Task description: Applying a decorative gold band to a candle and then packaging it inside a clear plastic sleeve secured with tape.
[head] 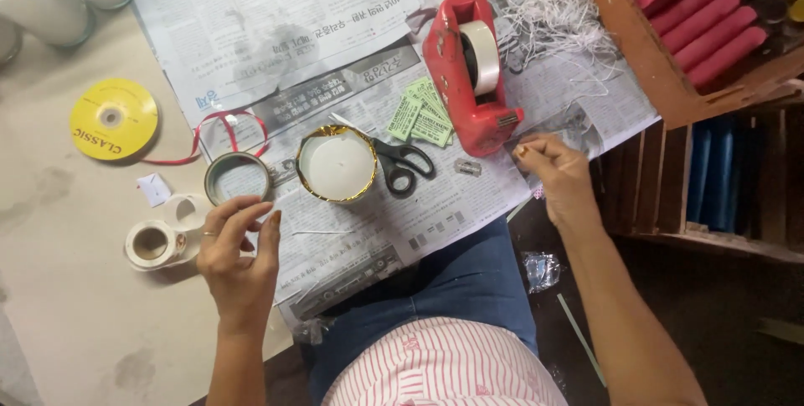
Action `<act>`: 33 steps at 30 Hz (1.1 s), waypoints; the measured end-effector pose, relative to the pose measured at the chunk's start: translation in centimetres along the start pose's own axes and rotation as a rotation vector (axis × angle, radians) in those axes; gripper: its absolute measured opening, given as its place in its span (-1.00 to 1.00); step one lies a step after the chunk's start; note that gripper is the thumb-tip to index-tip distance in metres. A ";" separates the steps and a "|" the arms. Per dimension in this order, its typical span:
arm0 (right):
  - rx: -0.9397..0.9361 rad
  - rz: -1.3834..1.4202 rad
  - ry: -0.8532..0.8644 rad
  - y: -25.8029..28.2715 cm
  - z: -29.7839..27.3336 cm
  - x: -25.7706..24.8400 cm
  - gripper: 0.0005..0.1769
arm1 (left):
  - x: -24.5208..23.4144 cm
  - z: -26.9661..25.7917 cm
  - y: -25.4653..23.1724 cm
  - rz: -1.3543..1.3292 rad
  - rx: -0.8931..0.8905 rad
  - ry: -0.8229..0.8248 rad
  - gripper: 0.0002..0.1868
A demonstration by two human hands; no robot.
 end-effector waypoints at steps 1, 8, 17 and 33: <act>0.011 0.058 -0.022 -1.8 0.3 -0.1 -0.91 | 0.5 0.1 0.7 -0.065 -0.040 0.006 -0.85; 0.156 0.117 -0.024 -8.2 1.2 2.2 -0.89 | 7.6 2.0 0.2 -0.567 -0.099 0.410 0.20; -0.200 -0.015 0.289 3.4 -4.4 4.0 -0.91 | 9.3 4.0 -1.2 -0.537 -0.029 0.184 0.18; -0.341 -0.128 0.669 14.8 -10.0 16.5 -0.85 | 6.6 -0.1 -1.5 -0.337 -0.221 0.085 0.39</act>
Point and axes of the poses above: each hand's wrist, its own z-axis towards the middle knuckle, its own x-axis out of the palm, y = z × x, the point moved 10 cm from there along z, towards the middle knuckle, and after that the axes turned 3 degrees about z, right-handed, at the moved point
